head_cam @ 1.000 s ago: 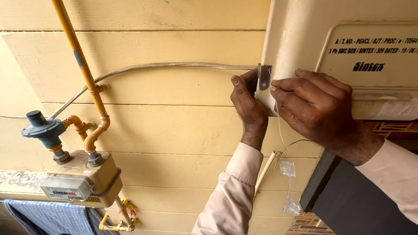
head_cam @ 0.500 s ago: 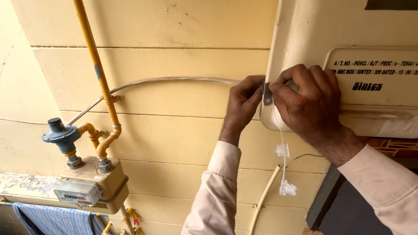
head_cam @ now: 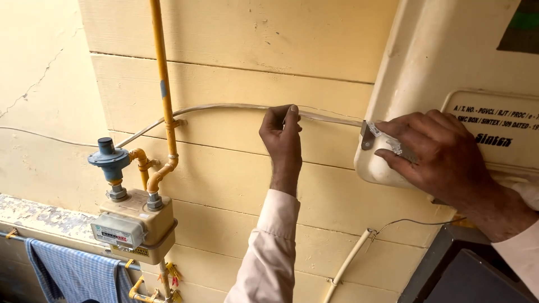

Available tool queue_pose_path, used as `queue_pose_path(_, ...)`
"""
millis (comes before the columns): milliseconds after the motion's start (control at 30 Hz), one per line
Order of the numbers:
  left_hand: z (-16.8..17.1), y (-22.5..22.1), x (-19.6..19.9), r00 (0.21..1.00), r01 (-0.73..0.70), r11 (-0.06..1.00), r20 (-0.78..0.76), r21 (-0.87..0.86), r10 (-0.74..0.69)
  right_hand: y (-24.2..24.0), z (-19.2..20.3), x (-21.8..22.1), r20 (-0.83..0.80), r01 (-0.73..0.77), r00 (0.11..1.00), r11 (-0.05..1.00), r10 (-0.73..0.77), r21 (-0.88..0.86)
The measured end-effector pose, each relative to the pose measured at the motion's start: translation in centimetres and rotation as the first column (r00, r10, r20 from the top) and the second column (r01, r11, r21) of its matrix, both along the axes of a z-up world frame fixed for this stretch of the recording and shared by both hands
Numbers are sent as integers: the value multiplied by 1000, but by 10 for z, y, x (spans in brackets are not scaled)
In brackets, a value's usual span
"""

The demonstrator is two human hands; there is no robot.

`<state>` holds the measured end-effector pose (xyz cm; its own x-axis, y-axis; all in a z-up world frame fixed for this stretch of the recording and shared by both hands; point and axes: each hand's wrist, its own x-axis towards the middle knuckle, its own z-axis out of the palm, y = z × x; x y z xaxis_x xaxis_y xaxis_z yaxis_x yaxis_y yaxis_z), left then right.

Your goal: The recorder is applying a plastic security seal through the latch of an electrical meter box.

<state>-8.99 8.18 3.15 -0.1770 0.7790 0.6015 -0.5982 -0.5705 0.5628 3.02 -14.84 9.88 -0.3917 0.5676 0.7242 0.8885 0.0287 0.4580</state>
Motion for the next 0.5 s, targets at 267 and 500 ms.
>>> queue_pose_path(267, 35, -68, -21, 803, 365, 803, 277, 471, -528, 15, 16, -8, 166, 253, 950, 964, -264, 88)
queue_pose_path(500, 8, -71, -5, 967, 169, 809, -255, 563, -24, 3, 19, 21, 6, -4, 1000, 1000, 4, -1)
